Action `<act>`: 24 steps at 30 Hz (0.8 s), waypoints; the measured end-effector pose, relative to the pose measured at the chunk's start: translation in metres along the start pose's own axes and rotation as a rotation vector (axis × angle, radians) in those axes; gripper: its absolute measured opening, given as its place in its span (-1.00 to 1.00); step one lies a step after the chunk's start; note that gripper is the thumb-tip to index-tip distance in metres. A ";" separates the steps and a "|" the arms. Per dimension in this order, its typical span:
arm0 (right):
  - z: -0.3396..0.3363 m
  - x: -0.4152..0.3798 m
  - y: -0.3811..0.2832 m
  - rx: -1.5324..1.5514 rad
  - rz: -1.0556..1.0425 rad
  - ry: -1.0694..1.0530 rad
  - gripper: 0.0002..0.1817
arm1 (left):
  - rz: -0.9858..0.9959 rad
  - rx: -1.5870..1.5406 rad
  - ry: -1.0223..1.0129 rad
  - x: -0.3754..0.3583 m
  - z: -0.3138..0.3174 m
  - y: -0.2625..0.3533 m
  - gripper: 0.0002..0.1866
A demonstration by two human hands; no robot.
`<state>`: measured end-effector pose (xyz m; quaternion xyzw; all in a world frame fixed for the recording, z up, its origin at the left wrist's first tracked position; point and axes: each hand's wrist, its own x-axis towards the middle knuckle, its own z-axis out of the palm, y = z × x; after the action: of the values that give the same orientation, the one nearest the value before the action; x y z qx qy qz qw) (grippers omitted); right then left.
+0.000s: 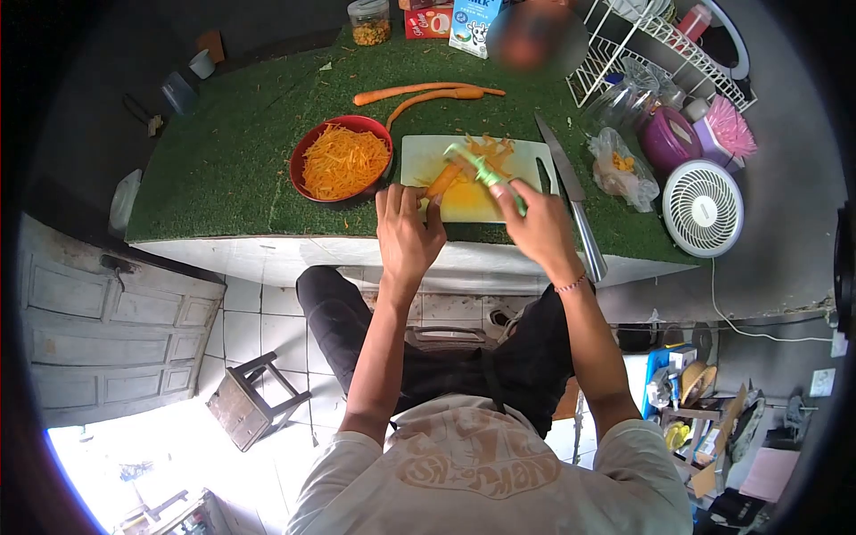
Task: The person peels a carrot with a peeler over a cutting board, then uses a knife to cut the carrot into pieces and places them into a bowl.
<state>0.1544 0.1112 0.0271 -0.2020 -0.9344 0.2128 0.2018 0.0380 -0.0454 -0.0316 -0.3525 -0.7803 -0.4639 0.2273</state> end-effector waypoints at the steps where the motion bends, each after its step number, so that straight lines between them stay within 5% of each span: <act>1: 0.002 -0.004 -0.003 0.034 -0.034 -0.039 -0.64 | 0.001 0.004 0.001 0.000 0.000 0.000 -0.86; 17: 0.017 -0.009 -0.002 -0.046 -0.202 0.001 -0.64 | -0.003 -0.009 0.001 0.001 0.000 -0.002 -0.76; 24: 0.009 0.014 0.014 -0.202 -0.025 0.072 -0.61 | 0.001 0.014 -0.020 0.002 0.001 0.000 -0.74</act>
<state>0.1423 0.1262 0.0171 -0.2170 -0.9458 0.1075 0.2165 0.0368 -0.0439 -0.0302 -0.3559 -0.7855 -0.4549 0.2222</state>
